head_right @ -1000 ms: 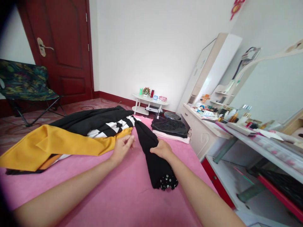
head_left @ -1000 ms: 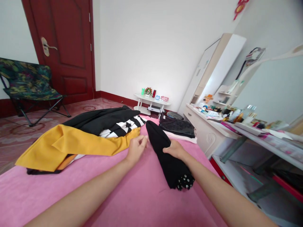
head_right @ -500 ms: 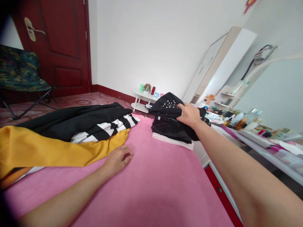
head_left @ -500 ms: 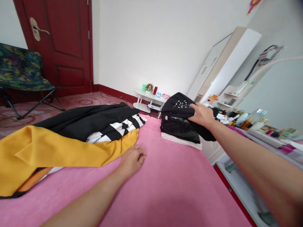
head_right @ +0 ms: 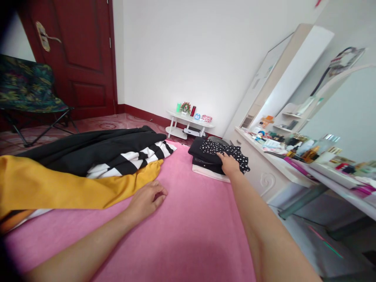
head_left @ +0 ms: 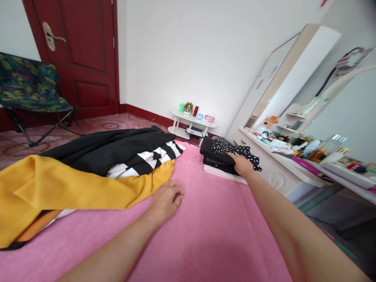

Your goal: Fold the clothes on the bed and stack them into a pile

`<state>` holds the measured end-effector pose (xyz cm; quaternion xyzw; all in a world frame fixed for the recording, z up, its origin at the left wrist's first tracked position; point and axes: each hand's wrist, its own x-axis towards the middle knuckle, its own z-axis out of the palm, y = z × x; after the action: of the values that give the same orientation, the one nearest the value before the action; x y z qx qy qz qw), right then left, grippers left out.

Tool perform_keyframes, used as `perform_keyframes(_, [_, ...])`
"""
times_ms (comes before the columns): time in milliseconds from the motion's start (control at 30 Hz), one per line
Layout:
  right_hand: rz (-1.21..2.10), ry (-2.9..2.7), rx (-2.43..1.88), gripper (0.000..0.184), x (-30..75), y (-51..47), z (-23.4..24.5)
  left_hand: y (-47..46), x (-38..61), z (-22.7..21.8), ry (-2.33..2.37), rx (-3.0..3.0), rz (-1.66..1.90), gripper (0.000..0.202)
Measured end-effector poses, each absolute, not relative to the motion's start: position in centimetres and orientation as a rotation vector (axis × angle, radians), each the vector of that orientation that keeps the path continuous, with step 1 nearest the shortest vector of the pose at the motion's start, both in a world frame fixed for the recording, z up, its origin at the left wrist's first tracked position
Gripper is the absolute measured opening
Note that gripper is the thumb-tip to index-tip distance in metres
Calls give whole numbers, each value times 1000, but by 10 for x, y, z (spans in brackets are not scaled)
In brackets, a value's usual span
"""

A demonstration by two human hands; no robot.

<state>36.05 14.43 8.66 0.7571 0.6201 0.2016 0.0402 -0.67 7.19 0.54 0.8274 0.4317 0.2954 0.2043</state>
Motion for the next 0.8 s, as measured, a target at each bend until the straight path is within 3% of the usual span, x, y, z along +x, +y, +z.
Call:
perform_keyframes(133, [826,1830,2304,69,369,141,95,72,-7,6,1198,2311,817,16])
perform_keyframes(300, [455,1691,2339,80,364,137,74,73,-6,5,1213,2318,831,15])
perform_keyframes(500, [796,2139,2070,88,322,137,77,71,-5,7,1232,2320,800,15])
perform_keyframes(667, [604,2139,2322,50,293,156,76,72,-5,7,1226,2323,812,16])
perform_keyframes(800, [632,2070,2478,52,282,160,56,72,-6,7,1220,2322,803,16])
